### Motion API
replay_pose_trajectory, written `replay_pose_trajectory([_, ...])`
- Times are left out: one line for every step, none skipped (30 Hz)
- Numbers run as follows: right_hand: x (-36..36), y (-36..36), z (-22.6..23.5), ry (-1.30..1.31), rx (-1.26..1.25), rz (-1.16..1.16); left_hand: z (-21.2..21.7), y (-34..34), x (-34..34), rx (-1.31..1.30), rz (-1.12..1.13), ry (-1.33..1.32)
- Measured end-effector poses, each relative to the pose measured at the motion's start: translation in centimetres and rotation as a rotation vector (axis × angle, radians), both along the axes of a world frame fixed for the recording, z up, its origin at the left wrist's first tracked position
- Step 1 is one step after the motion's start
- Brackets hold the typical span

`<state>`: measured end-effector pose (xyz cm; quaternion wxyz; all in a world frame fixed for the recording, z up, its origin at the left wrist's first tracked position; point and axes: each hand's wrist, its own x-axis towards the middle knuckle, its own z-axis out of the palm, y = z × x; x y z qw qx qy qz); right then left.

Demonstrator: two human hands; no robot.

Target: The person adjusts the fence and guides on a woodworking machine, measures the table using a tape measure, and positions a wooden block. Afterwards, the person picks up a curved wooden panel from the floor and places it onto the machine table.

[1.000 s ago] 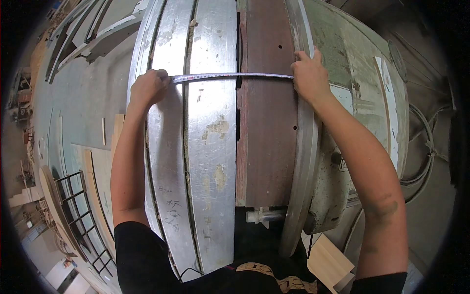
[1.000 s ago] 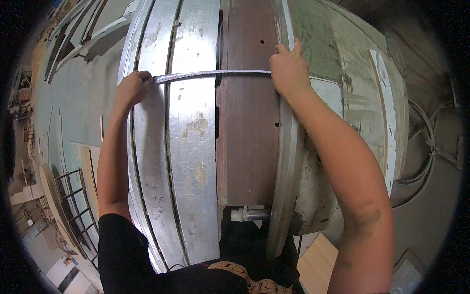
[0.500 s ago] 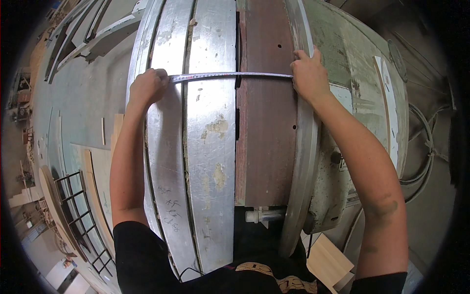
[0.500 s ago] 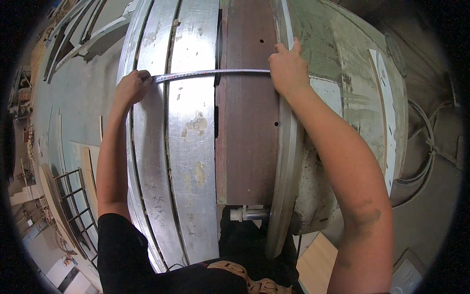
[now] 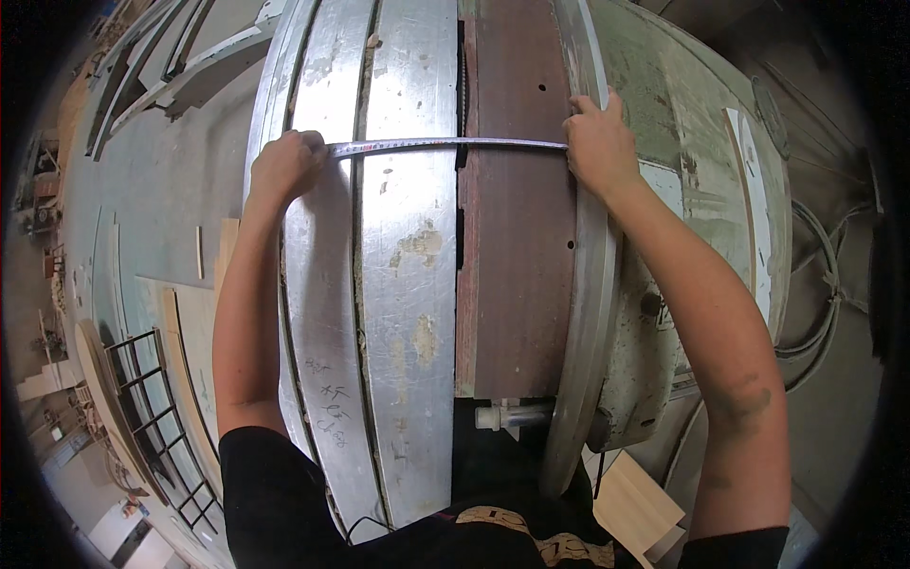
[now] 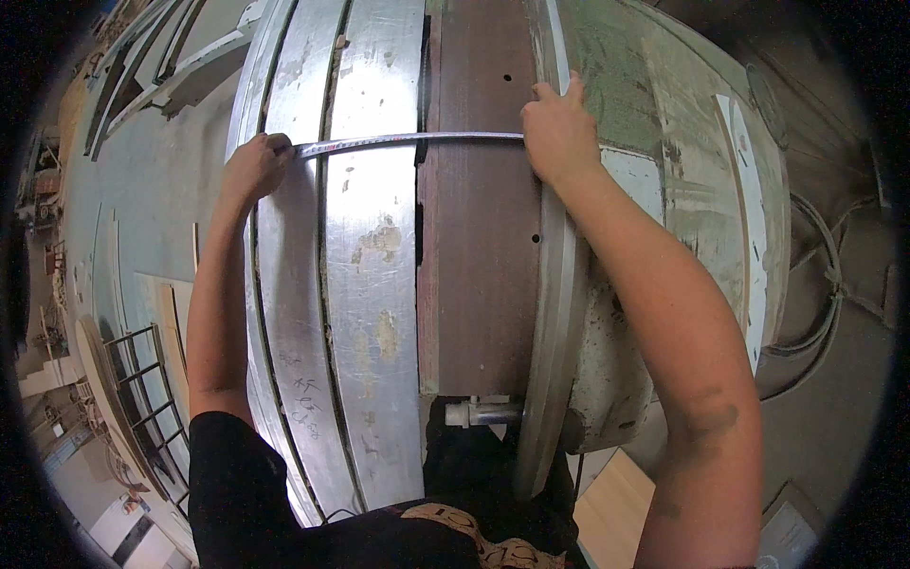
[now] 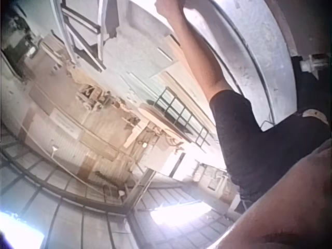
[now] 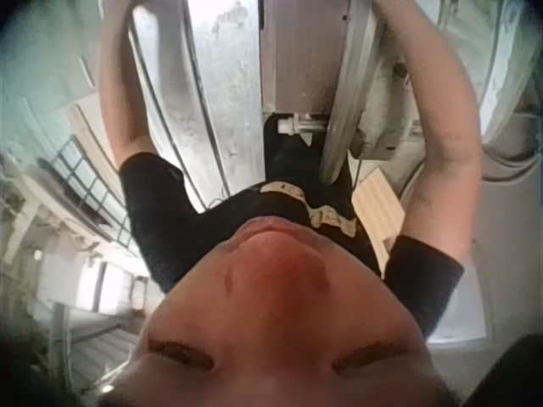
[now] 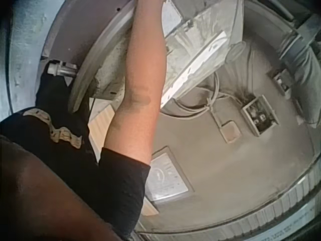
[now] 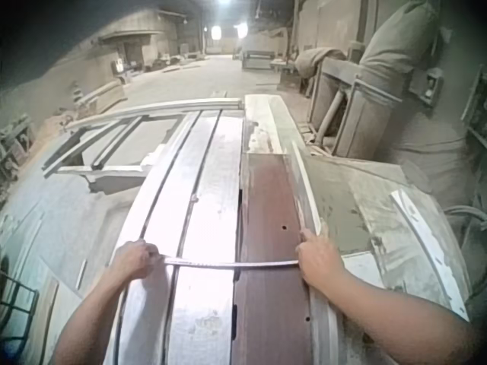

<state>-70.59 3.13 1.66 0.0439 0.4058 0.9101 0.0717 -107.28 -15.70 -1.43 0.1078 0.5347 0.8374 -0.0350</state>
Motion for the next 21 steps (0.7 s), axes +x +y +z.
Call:
replay_pose_trajectory([0.02,0.02,0.0,0.001,0.0,0.0,0.06,0.05,0.05,0.0,0.0,0.0])
replay_pose_trajectory([0.04,0.05,0.0,0.001,0.0,0.001,0.12,0.1,0.09,-0.006,0.006,-0.004])
replay_pose_trajectory([0.04,0.07,-0.01,0.001,0.001,0.001,0.16,0.15,0.15,-0.012,0.012,-0.008])
replay_pose_trajectory([0.01,0.09,-0.03,-0.011,0.0,-0.005,0.24,0.2,0.25,-0.012,0.011,-0.009])
replay_pose_trajectory([0.0,0.1,-0.05,-0.023,-0.001,-0.01,0.3,0.23,0.37,-0.016,0.017,-0.003])
replay_pose_trajectory([0.02,0.14,-0.04,-0.024,-0.001,-0.011,0.37,0.27,0.49,-0.02,0.023,0.002])
replay_pose_trajectory([0.0,0.12,-0.02,-0.017,-0.002,-0.008,0.38,0.21,0.43,-0.02,0.024,0.003])
replay_pose_trajectory([-0.03,0.1,-0.01,-0.009,-0.003,-0.005,0.38,0.16,0.39,-0.016,0.021,0.01])
replay_pose_trajectory([-0.05,0.04,-0.01,-0.009,-0.003,-0.005,0.39,0.12,0.35,-0.013,0.019,0.017])
replay_pose_trajectory([-0.09,0.0,-0.04,-0.015,-0.002,-0.011,0.39,0.14,0.36,-0.011,0.019,0.018])
replay_pose_trajectory([-0.11,-0.03,-0.04,-0.021,-0.001,-0.018,0.4,0.11,0.4,-0.009,0.021,0.017])
replay_pose_trajectory([-0.1,-0.03,-0.09,-0.02,0.001,-0.018,0.42,0.09,0.43,-0.007,0.023,0.017])
replay_pose_trajectory([-0.04,-0.01,-0.09,-0.01,0.009,-0.01,0.41,0.12,0.4,-0.004,0.023,0.018])
replay_pose_trajectory([0.01,0.02,-0.08,-0.001,0.018,-0.002,0.43,0.13,0.35,-0.01,0.015,0.012])
replay_pose_trajectory([0.05,0.04,-0.08,0.0,0.021,-0.003,0.46,0.14,0.3,-0.015,0.007,0.006])
replay_pose_trajectory([0.02,-0.04,-0.07,-0.007,0.03,0.0,0.48,0.13,0.31,-0.013,0.006,0.007])
replay_pose_trajectory([-0.02,-0.1,-0.04,-0.014,0.038,0.002,0.49,0.09,0.33,-0.007,0.014,0.004])
replay_pose_trajectory([-0.04,-0.12,-0.02,-0.014,0.04,0.001,0.5,0.1,0.34,0.0,0.022,0.002])
replay_pose_trajectory([-0.07,-0.15,0.0,-0.018,0.05,0.007,0.54,0.14,0.38,0.002,0.022,0.003])
replay_pose_trajectory([-0.09,-0.17,0.04,-0.022,0.06,0.013,0.55,0.2,0.44,0.005,0.028,0.008])
replay_pose_trajectory([-0.03,-0.17,0.12,-0.022,0.062,0.013,0.55,0.25,0.51,0.008,0.034,0.013])
